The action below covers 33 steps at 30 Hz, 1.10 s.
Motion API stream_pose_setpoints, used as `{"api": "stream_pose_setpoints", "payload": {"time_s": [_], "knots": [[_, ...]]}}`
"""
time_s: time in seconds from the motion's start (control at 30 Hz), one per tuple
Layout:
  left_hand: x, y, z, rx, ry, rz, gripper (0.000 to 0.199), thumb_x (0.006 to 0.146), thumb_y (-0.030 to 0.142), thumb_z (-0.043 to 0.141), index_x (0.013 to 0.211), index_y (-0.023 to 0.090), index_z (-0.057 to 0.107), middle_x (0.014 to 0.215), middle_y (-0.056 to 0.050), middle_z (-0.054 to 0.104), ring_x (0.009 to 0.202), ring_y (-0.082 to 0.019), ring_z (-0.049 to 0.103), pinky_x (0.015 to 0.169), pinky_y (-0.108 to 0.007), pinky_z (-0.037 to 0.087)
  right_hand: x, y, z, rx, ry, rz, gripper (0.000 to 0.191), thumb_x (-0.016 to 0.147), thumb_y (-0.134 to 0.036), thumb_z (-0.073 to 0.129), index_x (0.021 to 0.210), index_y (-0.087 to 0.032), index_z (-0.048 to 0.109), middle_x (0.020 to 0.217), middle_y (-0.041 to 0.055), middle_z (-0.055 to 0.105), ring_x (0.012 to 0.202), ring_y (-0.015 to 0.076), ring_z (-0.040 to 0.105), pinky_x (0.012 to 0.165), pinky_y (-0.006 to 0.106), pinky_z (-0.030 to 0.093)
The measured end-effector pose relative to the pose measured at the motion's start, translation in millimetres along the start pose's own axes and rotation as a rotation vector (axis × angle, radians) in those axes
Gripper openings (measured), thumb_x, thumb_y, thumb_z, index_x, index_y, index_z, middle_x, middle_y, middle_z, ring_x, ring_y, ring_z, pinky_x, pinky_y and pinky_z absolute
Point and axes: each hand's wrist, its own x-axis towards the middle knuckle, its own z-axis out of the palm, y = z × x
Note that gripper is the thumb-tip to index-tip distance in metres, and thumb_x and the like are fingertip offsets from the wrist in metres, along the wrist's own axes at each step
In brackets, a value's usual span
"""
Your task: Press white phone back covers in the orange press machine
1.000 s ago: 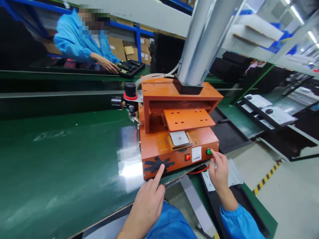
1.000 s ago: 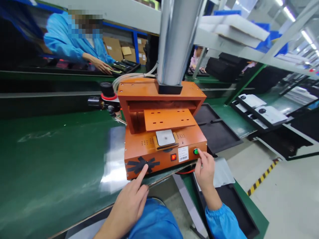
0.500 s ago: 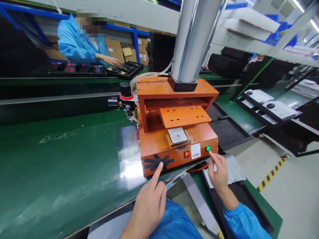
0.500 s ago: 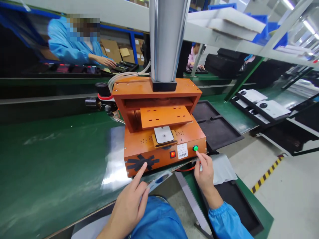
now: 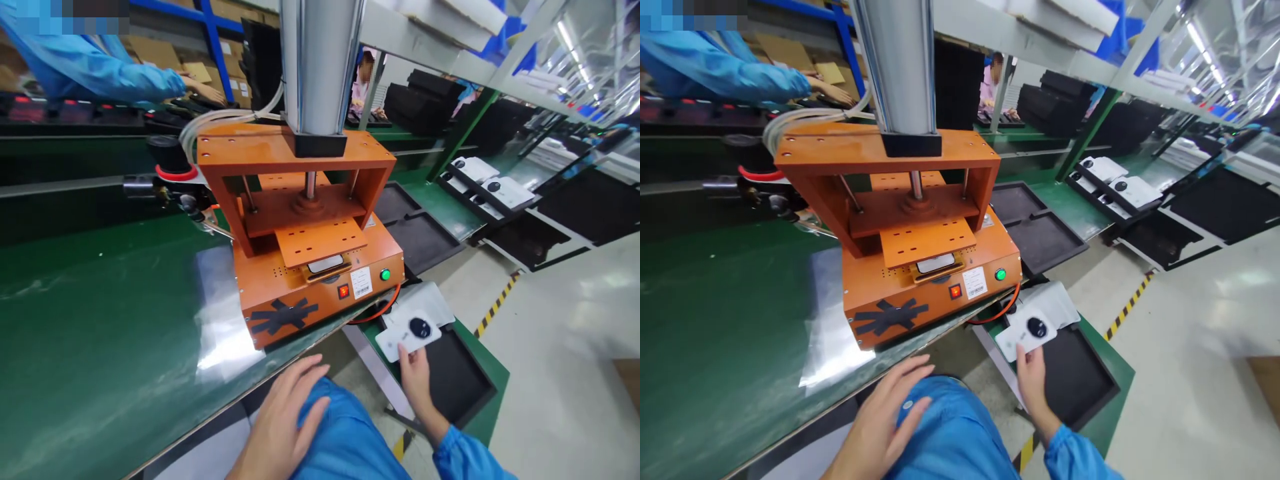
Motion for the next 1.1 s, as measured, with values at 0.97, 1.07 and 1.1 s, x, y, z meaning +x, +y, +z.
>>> {"api": "stream_pose_setpoints", "payload": {"time_s": [0.97, 1.07, 1.1], "knots": [[-45.3, -58.2, -55.9, 0.540, 0.229, -0.306, 0.038, 0.100, 0.023, 0.056, 0.138, 0.024, 0.062, 0.144, -0.009, 0.064, 0.143, -0.036, 0.043, 0.108, -0.054, 0.037, 101.8, 158.3, 16.4, -0.553, -0.259, -0.082, 0.073, 0.089, -0.053, 0.033, 0.135, -0.002, 0.058, 0.106, 0.0258, 0.069, 0.102, 0.0462, 0.069, 0.094, 0.057, 0.056], [-51.8, -59.5, -52.4, 0.537, 0.332, -0.364, 0.028, 0.099, 0.023, 0.059, 0.124, 0.024, 0.070, 0.127, -0.009, 0.072, 0.127, -0.031, 0.056, 0.105, -0.050, 0.039, 99.4, 145.7, 16.1, -0.570, -0.253, -0.169, 0.075, 0.086, -0.053, 0.038, 0.138, -0.003, 0.056, 0.085, 0.0202, 0.065, 0.092, 0.0492, 0.068, 0.090, 0.065, 0.055], [-55.2, -60.3, -51.2, 0.537, 0.352, -0.380, 0.026, 0.098, 0.024, 0.060, 0.122, 0.024, 0.071, 0.123, -0.009, 0.073, 0.123, -0.030, 0.058, 0.103, -0.049, 0.040, 98.4, 140.0, 15.0, -0.589, -0.234, -0.195, 0.075, 0.086, -0.054, 0.040, 0.140, -0.004, 0.055, 0.084, 0.0196, 0.064, 0.092, 0.0509, 0.066, 0.088, 0.067, 0.054]]}}
